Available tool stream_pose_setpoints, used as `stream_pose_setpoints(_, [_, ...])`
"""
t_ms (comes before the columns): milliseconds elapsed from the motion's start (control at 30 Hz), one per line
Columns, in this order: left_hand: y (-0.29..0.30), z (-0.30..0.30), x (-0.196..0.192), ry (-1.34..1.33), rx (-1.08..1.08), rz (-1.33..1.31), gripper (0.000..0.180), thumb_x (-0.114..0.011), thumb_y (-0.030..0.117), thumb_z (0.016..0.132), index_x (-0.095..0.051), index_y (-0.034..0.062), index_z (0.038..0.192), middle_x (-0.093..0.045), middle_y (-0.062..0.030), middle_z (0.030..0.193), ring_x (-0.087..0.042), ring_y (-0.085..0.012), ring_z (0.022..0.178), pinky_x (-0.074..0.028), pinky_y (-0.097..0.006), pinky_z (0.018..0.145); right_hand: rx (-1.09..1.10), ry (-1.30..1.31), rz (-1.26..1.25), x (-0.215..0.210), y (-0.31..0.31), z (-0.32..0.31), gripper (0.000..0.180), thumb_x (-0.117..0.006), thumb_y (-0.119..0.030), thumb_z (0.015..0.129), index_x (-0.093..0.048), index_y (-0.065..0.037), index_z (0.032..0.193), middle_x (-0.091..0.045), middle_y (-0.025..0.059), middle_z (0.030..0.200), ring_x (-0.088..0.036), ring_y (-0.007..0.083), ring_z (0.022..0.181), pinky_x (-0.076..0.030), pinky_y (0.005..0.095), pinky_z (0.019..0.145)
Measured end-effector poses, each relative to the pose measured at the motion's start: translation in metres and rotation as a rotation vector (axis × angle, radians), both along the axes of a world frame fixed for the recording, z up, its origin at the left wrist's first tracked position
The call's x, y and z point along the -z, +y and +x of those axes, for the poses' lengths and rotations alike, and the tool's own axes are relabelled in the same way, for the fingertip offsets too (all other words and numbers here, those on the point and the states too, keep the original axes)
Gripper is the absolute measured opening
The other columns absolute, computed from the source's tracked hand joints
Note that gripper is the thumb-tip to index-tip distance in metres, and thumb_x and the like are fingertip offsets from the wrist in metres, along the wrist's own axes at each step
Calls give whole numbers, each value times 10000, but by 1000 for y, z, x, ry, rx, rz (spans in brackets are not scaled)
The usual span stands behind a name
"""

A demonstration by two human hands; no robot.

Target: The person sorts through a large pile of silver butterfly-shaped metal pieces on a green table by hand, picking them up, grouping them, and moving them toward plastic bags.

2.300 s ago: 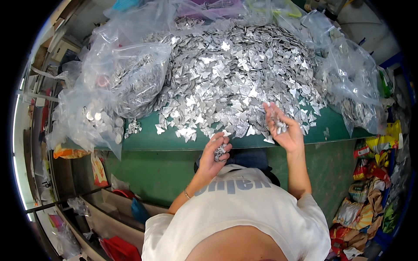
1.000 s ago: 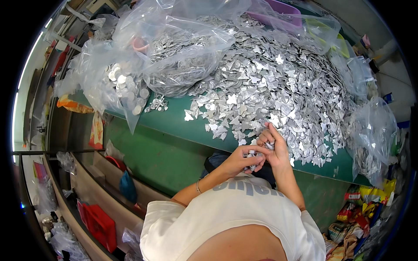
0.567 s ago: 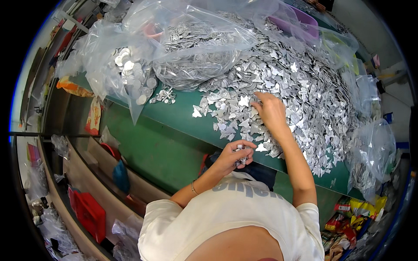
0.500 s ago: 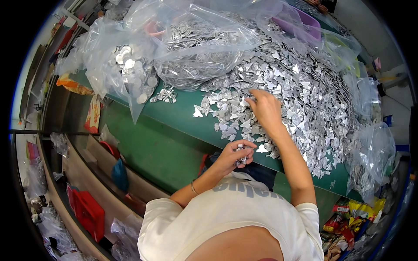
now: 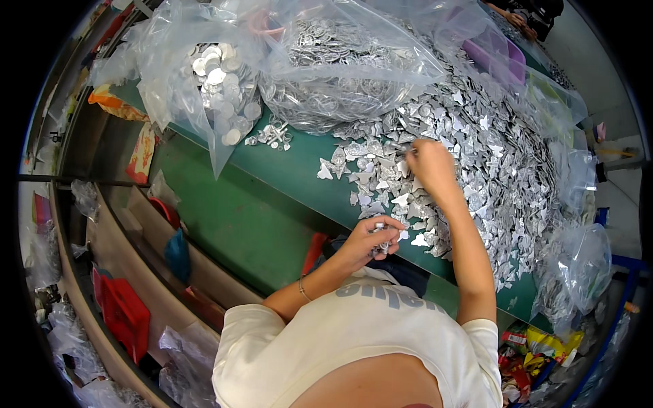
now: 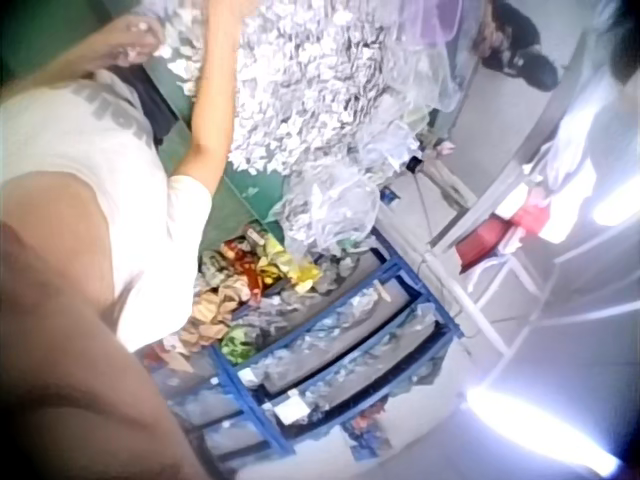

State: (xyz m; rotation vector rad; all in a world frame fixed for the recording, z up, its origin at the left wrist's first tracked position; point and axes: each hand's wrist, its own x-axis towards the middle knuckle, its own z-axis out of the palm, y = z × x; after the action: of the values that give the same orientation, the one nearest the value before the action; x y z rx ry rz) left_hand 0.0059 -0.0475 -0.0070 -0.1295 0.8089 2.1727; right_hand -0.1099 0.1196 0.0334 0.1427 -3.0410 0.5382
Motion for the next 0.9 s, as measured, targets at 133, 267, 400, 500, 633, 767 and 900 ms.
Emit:
stream_pose_setpoints(133, [-2, -1, 5, -18, -18, 5, 173, -570, 102, 845, -561, 12, 993, -507, -54, 745, -513, -133, 637, -313, -193, 414, -9, 115, -545, -9, 40, 16, 179, -600, -183, 826, -612, -6, 796, -564, 90, 708, -536, 201, 572, -421, 303, 534])
stream_pose_setpoints(267, [-1, -2, 6, -35, -14, 35, 175, -564, 93, 852, -561, 5, 1003, -520, -59, 747, -518, -136, 632, -318, -195, 410, 250, -289, -1352, -6, 66, 56, 210, -546, -242, 897, -563, -45, 826, -551, 25, 707, -530, 112, 607, -393, 227, 523])
stream_pose_setpoints(400, [3, -1, -2, -61, 5, 7, 172, -562, 86, 851, -549, 5, 1002, -511, -61, 745, -499, -149, 626, -321, -198, 416, 561, -181, -1774, -1, 89, 107, 244, -533, -224, 902, -533, -20, 769, -584, 163, 749, -524, 180, 601, -412, 273, 499])
stream_pose_setpoints(500, [11, 1, -12, -25, 16, -78, 149, -544, 77, 849, -530, 27, 988, -462, -53, 745, -469, -141, 621, -323, -202, 426, 615, -6, -1887, 1, 122, 150, 237, -538, -218, 898, -543, -11, 783, -583, 180, 849, -523, 188, 645, -405, 277, 499])
stream_pose_setpoints(633, [23, 4, -12, 5, 71, -94, 180, -560, 80, 836, -514, 29, 1003, -457, -64, 746, -453, -145, 620, -330, -199, 409, 743, 498, -1778, -25, 173, 224, 229, -548, -210, 894, -536, -1, 801, -599, 184, 864, -540, 179, 616, -455, 282, 530])
stream_pose_setpoints(767, [37, 10, -7, 41, 114, -82, 176, -557, 75, 839, -522, 28, 1005, -464, -62, 747, -457, -151, 617, -335, -204, 411, 808, 1174, -1612, -52, 218, 298, 237, -525, -218, 907, -528, 7, 833, -604, 183, 884, -562, 184, 639, -459, 282, 530])
stream_pose_setpoints(900, [57, 16, -3, 33, 178, -85, 166, -549, 73, 844, -522, 36, 1003, -471, -58, 749, -463, -154, 616, -341, -209, 414, 1029, 1496, -1170, -58, 281, 356, 227, -532, -218, 906, -527, 1, 845, -599, 138, 827, -566, 166, 619, -433, 251, 494])
